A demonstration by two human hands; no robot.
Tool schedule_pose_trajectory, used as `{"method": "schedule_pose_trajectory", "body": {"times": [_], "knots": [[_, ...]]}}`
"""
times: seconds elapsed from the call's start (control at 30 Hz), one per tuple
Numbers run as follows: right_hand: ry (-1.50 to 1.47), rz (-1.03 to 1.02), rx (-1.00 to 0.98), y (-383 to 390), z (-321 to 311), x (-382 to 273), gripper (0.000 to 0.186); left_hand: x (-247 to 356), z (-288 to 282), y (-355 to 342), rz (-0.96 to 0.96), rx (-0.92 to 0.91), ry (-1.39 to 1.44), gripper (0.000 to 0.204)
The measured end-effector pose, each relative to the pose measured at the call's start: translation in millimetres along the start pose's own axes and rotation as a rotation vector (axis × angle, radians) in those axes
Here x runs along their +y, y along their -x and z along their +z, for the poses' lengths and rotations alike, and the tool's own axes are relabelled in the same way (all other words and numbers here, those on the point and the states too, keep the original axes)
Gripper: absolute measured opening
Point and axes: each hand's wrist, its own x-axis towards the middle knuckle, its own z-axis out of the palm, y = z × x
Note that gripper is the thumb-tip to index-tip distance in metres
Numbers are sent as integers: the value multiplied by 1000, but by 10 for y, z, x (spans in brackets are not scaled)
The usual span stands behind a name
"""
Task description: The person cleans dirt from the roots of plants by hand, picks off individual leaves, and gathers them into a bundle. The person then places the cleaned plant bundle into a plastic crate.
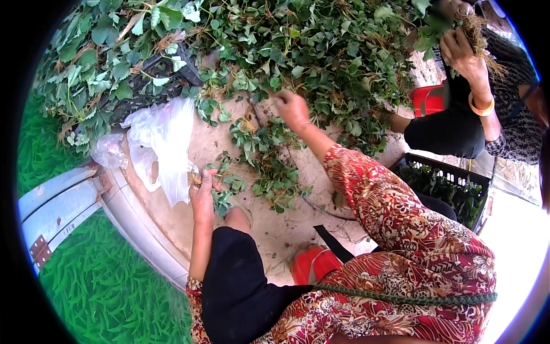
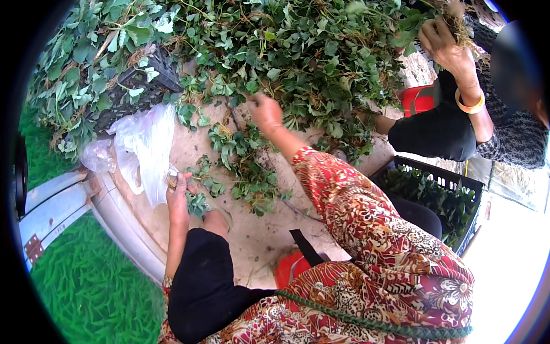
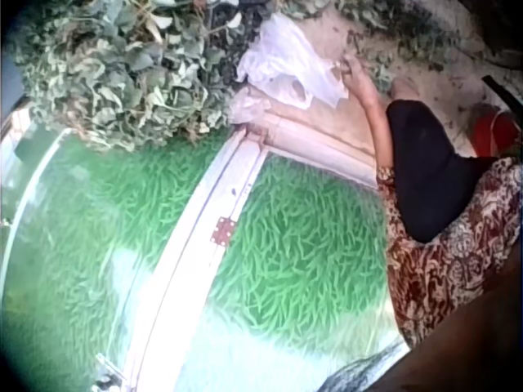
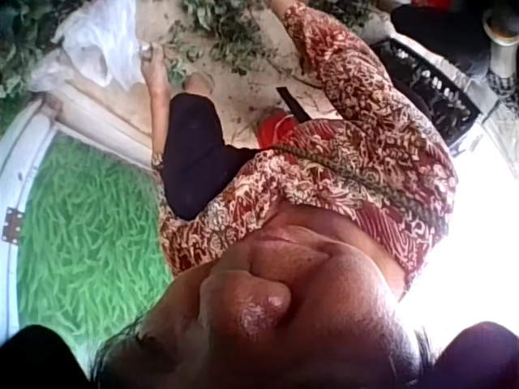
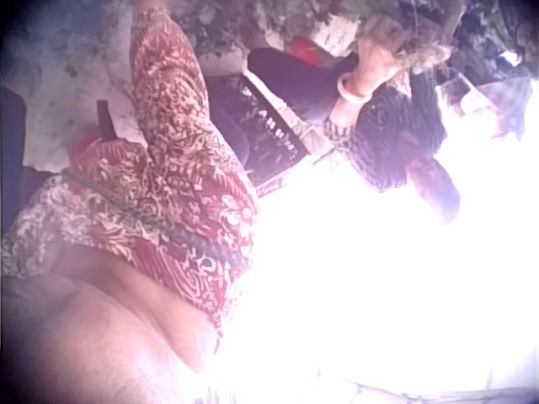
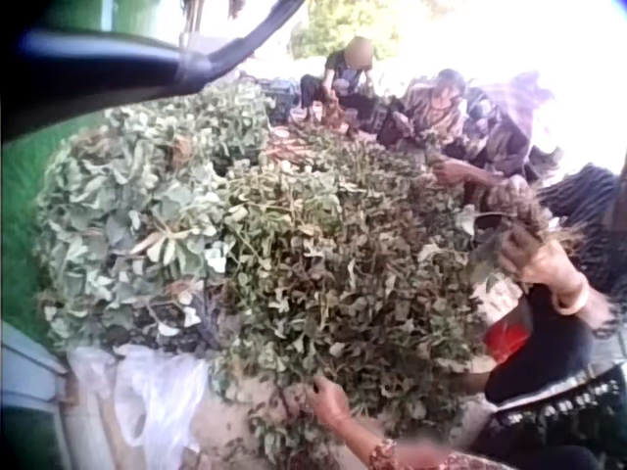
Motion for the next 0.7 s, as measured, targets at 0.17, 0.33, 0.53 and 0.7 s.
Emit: {"method": "schedule_pose_trajectory", "body": {"times": [0.17,0.33,0.53,0.7], "knots": [[452,-293,-401,321,735,3,39,-1,18,-45,-3,-14,19,40],[440,-636,-420,1215,538,-146,41,2,6,-3,9,34,-13,40],[159,-657,-387,1599,248,181,27,80,68,25,-5,13,-50,40],[-482,129,-13,1262,174,410,9,99,58,28,14,-2,-50,41]]}}
